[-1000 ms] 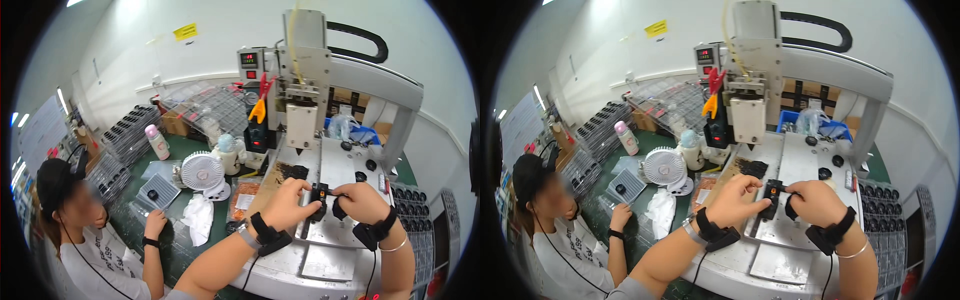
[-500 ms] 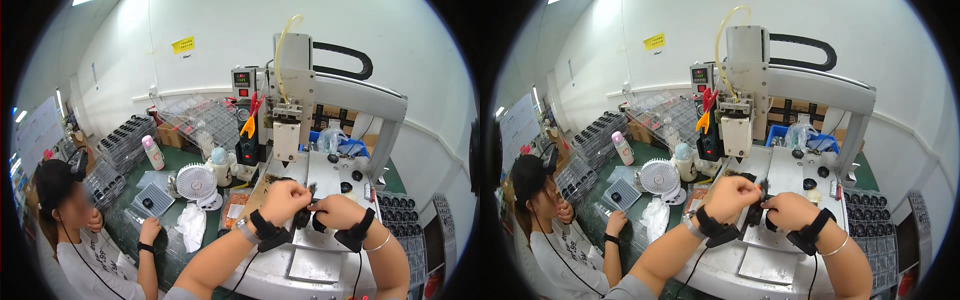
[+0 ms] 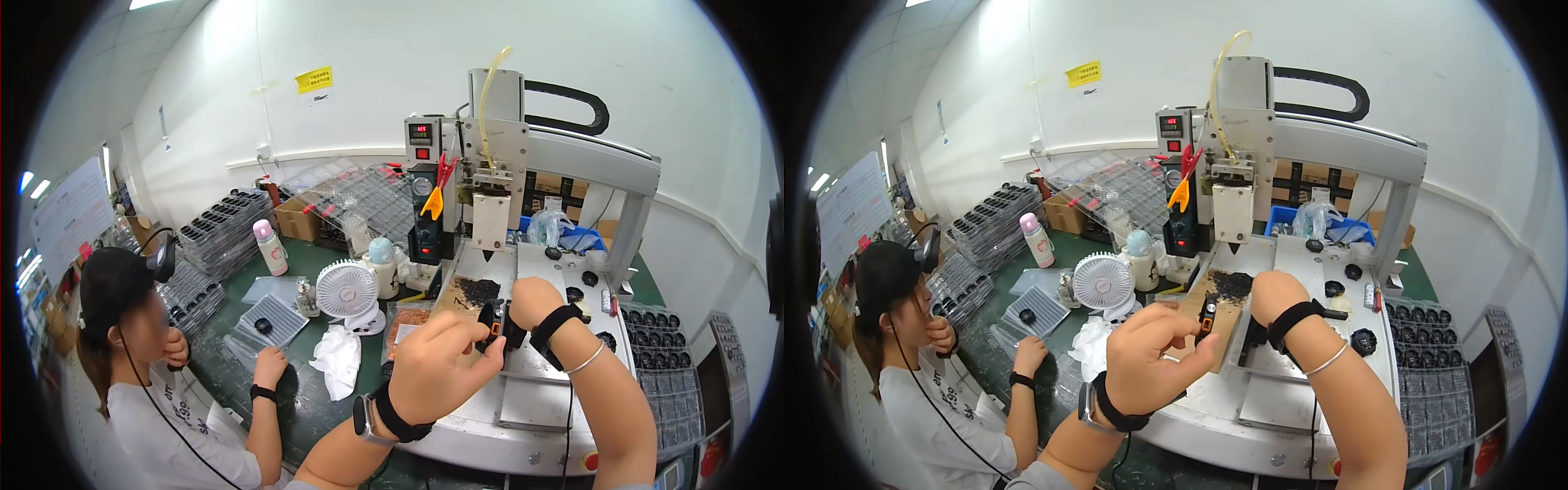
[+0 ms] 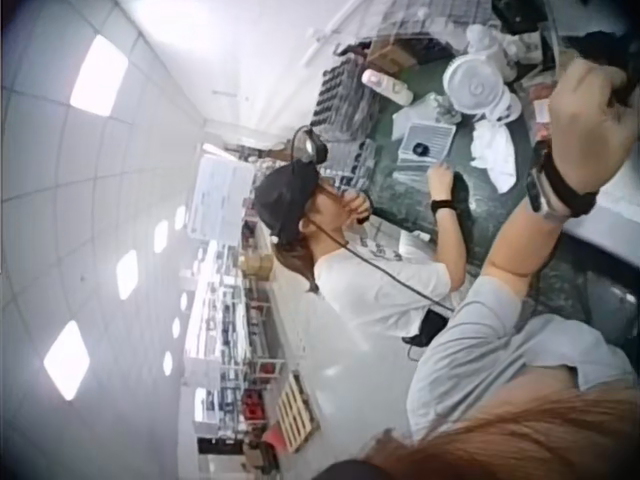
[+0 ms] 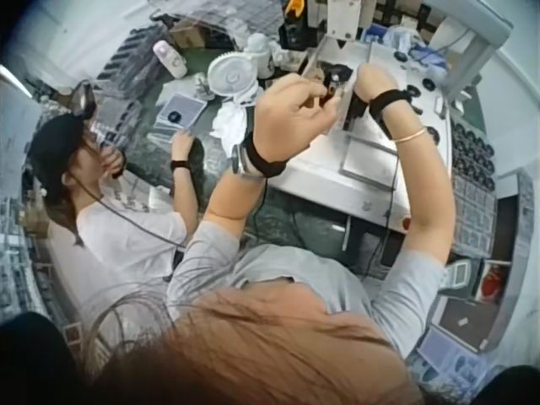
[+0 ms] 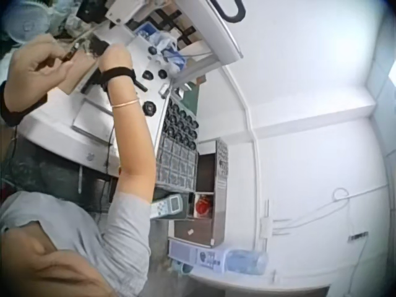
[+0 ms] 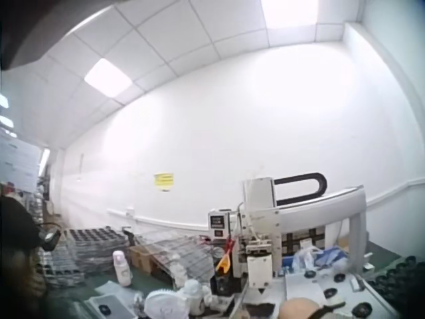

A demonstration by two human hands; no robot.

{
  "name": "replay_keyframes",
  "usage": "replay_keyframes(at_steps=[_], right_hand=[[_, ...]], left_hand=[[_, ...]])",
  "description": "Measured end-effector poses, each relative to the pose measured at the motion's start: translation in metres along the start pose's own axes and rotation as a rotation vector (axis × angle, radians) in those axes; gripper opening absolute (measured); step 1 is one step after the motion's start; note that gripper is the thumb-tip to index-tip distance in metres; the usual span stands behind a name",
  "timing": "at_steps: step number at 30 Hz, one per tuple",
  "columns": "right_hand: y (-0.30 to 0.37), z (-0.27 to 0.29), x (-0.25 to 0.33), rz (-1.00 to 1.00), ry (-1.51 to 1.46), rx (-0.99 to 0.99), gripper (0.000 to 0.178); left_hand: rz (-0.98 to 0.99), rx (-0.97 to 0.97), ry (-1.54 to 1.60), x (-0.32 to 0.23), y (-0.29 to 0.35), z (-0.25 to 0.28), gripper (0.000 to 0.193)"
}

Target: Assembling small electronic components using a manual assembly jig and inspecting them with a magnifying tool.

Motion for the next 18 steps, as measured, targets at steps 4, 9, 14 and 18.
replay_keyframes(at_steps=[4,9,14,18], right_hand=[[-0.010,-0.034,-0.011,0.083,0.099,0.094,0.018],[0.019,0.022,-0.002,0.045,-0.157,-0.290,0.024],[0.042,0.024,-0.004,0.137,-0.172,-0.273,0.022],[0.035,0.019,-0.009,0.110,-0.268,-0.252,0.023]], left_hand=[[0.015,0.010,0.013,-0.003,0.007,0.008,0.016],[0.040,0.004,-0.045,-0.001,0.019,0.035,0.016],[0.152,-0.029,-0.179,0.001,0.036,0.069,0.017],[0.293,-0.060,-0.246,0.024,0.059,0.082,0.016]])
Point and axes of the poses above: each hand's wrist, its own y-axis away from the middle knuckle, its own z-axis out of the back of the hand, x = y × z, the point moved 9 cm from there along -y, towards the middle knuckle, and after that the axes turned 3 degrees about y, right-handed, at the moved point
